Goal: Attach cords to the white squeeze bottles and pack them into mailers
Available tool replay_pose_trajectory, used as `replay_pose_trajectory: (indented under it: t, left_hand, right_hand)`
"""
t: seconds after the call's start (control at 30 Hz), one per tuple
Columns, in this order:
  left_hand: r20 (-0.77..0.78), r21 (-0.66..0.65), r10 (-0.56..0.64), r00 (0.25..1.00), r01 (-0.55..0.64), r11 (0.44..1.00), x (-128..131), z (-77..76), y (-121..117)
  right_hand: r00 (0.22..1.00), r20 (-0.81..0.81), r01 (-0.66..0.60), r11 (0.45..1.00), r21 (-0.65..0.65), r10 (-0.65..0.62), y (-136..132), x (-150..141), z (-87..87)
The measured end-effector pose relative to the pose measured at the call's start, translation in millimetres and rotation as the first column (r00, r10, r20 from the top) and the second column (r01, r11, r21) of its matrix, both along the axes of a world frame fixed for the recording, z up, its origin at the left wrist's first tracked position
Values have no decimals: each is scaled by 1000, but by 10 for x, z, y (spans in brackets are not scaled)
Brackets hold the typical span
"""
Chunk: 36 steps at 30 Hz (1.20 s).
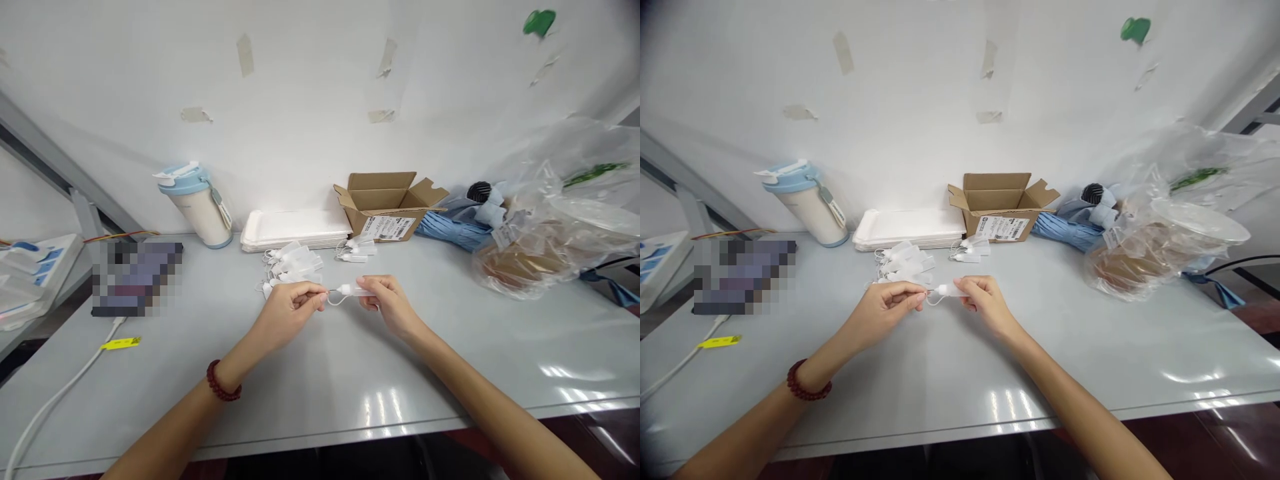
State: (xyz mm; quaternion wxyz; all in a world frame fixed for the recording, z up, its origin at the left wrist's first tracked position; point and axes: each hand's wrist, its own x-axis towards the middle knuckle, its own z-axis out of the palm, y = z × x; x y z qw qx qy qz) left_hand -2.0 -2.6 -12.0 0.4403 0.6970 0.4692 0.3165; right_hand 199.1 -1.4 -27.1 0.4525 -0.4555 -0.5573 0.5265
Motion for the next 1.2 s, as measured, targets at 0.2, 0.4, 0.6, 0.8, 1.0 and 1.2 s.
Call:
replay_pose_trajectory:
  t: [0.2,0.4,0.6,0.8,1.0,1.2]
  left_hand:
    - [-16,22,-10,1000,10,1000,3,12,-4]
    - [-5,43,-35,999,35,998,7,12,-11]
    - [-23,39,-62,998,63,997,-1,20,-26]
    - [-109,107,-98,989,110,988,19,37,-65]
    - [-161,166,-132,978,159,973,65,58,-129]
    - [-170,178,-130,977,160,971,84,24,-148]
  right_hand:
    - [999,39,-16,1000,-3,16,-12,3,-18]
    - [999,17,-29,999,-26,30,-15,7,-29]
    - [998,62,-14,1000,-13,15,-24,-10,-10]
    - [991,130,-23,1000,-17,25,-38,-30,-4]
    - [978,208,-35,999,-3,35,-52,-26,-49]
    - [973,223,-68,998,2,66,-49,-9,-117]
